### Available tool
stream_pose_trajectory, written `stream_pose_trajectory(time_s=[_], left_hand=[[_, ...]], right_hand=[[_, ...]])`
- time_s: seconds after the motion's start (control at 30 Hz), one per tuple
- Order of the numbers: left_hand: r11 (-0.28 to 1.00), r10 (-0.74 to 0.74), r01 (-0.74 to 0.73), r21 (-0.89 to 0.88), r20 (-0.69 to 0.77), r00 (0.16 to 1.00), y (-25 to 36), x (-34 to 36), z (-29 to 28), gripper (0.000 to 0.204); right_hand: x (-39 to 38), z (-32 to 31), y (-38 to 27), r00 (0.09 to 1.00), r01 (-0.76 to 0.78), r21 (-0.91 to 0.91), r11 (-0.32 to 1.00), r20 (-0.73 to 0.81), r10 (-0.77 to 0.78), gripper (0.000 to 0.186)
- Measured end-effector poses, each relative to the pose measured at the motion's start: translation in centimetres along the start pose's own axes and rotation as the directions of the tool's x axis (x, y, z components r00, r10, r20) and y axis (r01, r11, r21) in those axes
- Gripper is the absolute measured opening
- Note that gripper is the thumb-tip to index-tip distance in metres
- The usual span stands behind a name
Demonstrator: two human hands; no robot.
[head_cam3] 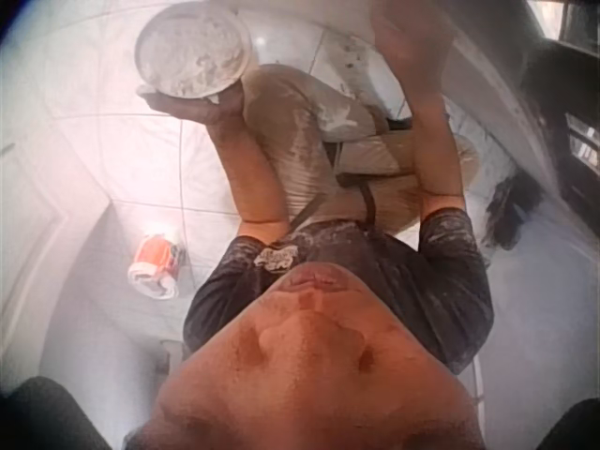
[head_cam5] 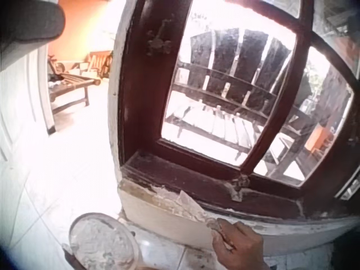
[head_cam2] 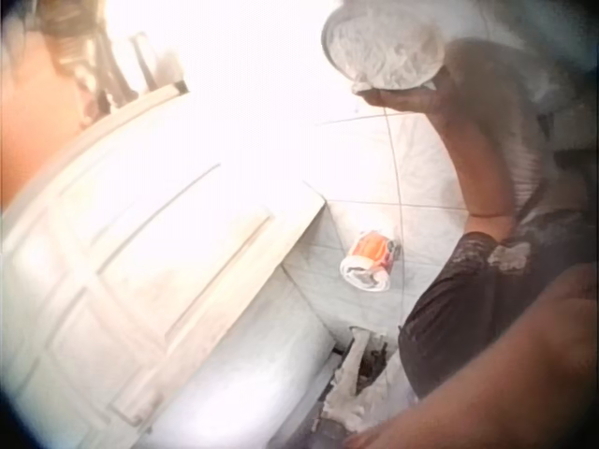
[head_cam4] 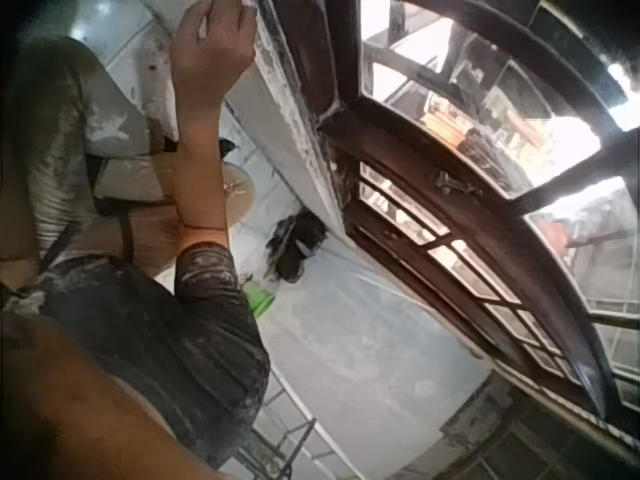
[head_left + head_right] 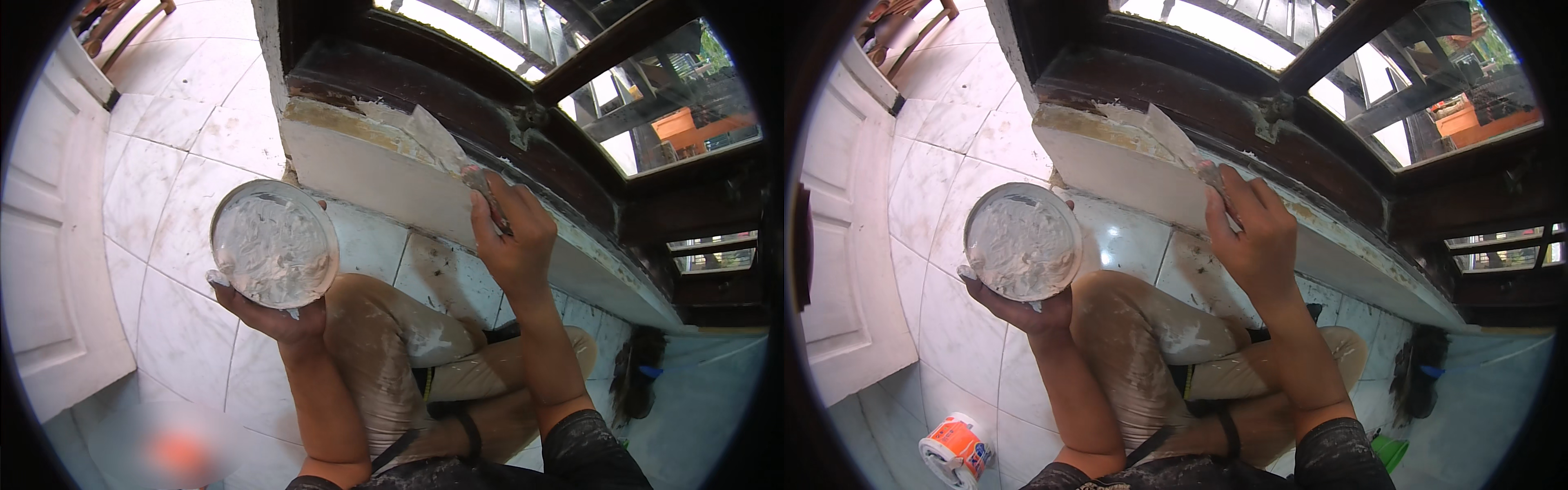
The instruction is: The person sits on the floor and uses a putty knife to apply white filler from a small container onto the lower frame of a window. They repeatedly scoop filler and smooth it along the frame, occasionally adjusting the window pane.
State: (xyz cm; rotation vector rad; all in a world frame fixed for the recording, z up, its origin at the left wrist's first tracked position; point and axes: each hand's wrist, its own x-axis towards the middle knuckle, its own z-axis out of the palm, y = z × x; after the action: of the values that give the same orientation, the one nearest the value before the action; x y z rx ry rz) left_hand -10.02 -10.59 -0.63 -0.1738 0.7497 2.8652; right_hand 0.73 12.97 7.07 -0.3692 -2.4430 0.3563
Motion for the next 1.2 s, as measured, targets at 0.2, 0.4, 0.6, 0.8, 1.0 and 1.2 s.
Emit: stream_pose_trajectory(time_s=[0.2,0.4,0.6,0.8,1.0,1.2], left_hand=[[1.000,0.005,-0.005,0.000,0.039,0.999,0.0,-0.3,-0.5,0.101],[0.999,0.037,-0.037,0.014,-0.011,0.999,0.0,-0.1,0.0,0.101],[0.996,0.064,-0.063,0.058,-0.020,0.998,-0.2,-0.3,0.8,0.103],[0.998,0.044,-0.042,0.045,-0.044,0.998,-0.1,-0.4,0.8,0.101],[0.999,0.036,-0.035,0.024,-0.056,0.998,0.2,-0.4,1.0,0.100],[0.999,0.033,-0.030,0.039,-0.068,0.997,-0.4,-0.3,1.4,0.099]], right_hand=[[-1.7,-3.3,-0.1,1.000,-0.024,-0.031,0.999,0.002,0.024,0.033],[1.2,0.5,-3.9,0.992,0.123,0.092,0.988,-0.046,-0.119,0.034],[1.1,3.8,-3.3,1.000,0.015,0.036,0.999,-0.012,-0.014,0.035],[-2.8,0.8,-0.9,0.992,-0.045,-0.092,0.995,-0.118,0.034,0.039],[-4.6,-2.9,-3.1,0.984,-0.148,-0.088,0.985,-0.112,0.138,0.039],[0.0,1.7,-7.2,0.992,-0.041,0.093,0.995,-0.118,0.051,0.033]])
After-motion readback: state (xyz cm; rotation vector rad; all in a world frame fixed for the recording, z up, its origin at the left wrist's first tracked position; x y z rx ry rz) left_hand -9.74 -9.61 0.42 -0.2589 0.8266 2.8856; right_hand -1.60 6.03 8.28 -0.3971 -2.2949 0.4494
